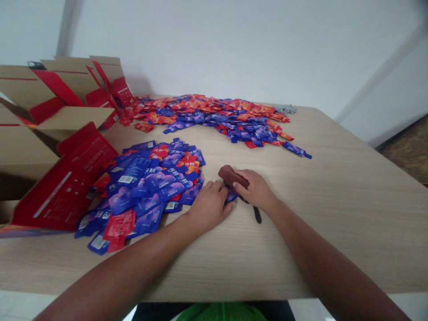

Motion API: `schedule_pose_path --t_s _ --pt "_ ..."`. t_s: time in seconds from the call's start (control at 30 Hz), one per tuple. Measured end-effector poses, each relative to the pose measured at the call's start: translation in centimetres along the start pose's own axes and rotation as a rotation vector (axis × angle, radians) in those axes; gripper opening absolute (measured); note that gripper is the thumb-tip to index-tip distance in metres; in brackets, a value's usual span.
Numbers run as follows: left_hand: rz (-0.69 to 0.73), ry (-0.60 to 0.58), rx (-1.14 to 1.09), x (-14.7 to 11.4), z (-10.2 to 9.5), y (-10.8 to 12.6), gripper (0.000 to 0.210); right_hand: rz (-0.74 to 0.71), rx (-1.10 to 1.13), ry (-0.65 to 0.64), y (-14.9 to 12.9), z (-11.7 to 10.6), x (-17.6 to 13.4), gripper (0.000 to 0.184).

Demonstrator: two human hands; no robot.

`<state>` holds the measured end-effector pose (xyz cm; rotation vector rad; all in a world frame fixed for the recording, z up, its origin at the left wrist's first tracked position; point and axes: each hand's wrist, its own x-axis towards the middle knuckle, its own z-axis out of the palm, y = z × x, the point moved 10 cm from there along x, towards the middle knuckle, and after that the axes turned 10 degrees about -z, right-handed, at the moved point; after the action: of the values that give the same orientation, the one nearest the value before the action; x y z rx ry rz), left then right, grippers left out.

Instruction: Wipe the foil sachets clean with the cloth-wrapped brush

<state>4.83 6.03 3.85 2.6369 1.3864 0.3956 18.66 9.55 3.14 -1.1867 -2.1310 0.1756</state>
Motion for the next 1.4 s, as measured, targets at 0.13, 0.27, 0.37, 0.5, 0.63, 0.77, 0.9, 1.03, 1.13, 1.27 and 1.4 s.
schedule_pose_path --t_s 0.13,0.27,0.37,0.5,0.63,0.77,0.9,1.03,1.13,1.27,1.4 --pt "-0.001 0.002 0.0 0.0 0.0 -0.1 0.029 -0.069 0.047 -0.031 -1.5 0.0 0.2 0.043" --pt "-0.002 0.0 -0.009 0.0 0.0 -0.1 0.03 -0.096 0.058 -0.036 -2.2 -0.1 0.2 0.044" --pt "-0.008 -0.005 -0.001 0.0 0.0 -0.2 0.031 -0.101 0.054 -0.039 -2.1 0.0 0.2 0.045" --pt "-0.01 -0.009 0.003 0.0 0.0 -0.1 0.03 -0.077 0.041 -0.043 -1.7 0.2 0.2 0.045" --pt "-0.008 -0.009 -0.005 0.0 -0.1 0.0 0.031 -0.04 0.021 -0.047 -1.4 0.3 0.2 0.044" --pt "-0.005 -0.007 -0.013 0.0 -0.2 0.1 0.032 0.013 -0.024 -0.03 -0.4 0.3 0.1 0.043" --pt "-0.006 -0.012 -0.006 0.0 -0.1 0.0 0.032 0.054 -0.075 -0.007 0.8 0.2 0.0 0.044" --pt "-0.007 -0.01 0.008 0.0 -0.1 0.0 0.032 0.119 -0.094 0.006 1.8 0.1 -0.2 0.044" --pt "-0.006 -0.014 0.012 0.0 -0.1 0.0 0.032 0.142 -0.108 0.031 1.9 -0.4 -0.3 0.044" --pt "-0.002 -0.013 0.012 0.0 -0.2 0.1 0.033 0.123 -0.077 0.125 0.6 -1.8 -0.3 0.041" --pt "-0.014 -0.022 0.004 0.0 -0.2 0.0 0.034 0.001 0.025 0.134 -1.8 -2.2 0.0 0.041"
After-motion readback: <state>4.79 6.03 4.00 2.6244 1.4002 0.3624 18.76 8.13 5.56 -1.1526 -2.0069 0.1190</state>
